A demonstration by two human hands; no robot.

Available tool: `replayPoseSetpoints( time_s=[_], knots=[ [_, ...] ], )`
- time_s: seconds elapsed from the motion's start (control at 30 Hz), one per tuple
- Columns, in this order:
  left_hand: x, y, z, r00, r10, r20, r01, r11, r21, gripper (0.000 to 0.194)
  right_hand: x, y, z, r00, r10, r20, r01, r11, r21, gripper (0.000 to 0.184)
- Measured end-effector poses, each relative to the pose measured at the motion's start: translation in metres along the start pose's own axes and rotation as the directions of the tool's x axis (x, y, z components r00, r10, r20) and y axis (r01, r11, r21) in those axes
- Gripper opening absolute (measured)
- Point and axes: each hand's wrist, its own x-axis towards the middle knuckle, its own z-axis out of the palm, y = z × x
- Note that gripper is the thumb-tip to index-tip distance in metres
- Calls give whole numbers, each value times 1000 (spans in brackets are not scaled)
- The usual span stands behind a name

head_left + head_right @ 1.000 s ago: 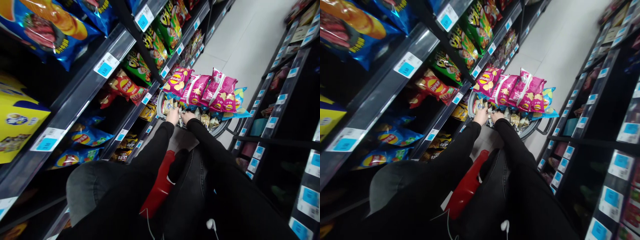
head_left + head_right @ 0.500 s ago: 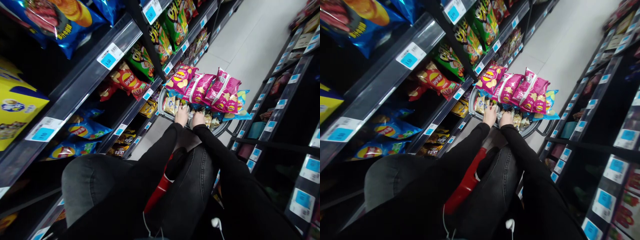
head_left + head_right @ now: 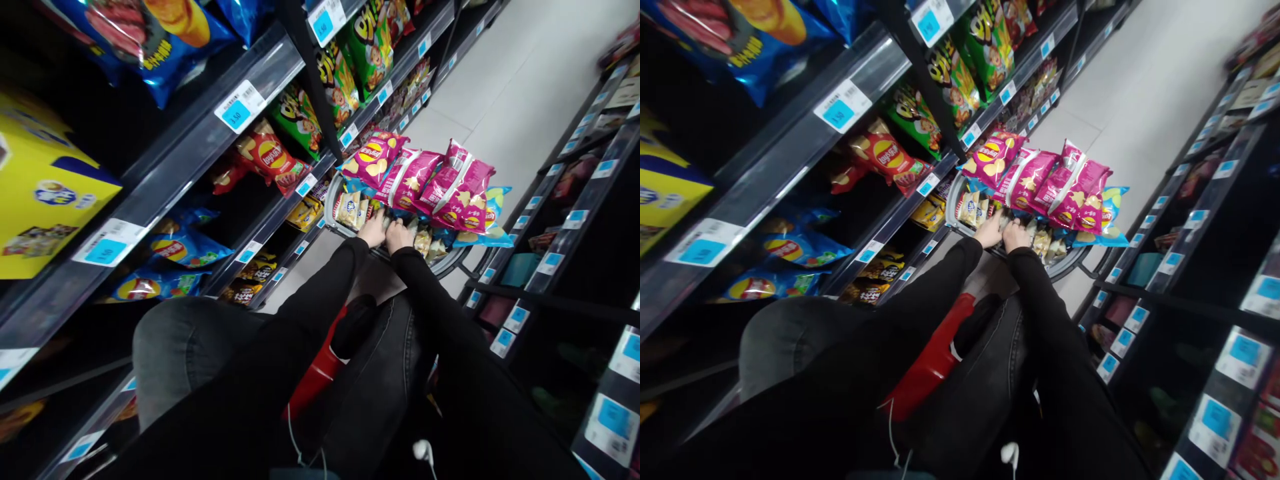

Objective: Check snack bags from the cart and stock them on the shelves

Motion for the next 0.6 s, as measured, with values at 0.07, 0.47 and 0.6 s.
replayPoseSetpoints(
  time_s=[0.07,0.47,0.6],
  knots=[
    [-11,6,-1,1000,2,6,-2,1000,11,66,-4,-1,1,996,-83,15,83,997,3,39],
    [-263,-37,-187,530,36,-847,397,872,286,47,-84,-5,-7,921,-360,-150,332,925,-185,33],
    [-320,-70,-281,471,-7,-882,675,647,356,74,-135,-23,-2,861,-507,39,509,856,-92,28]
  ],
)
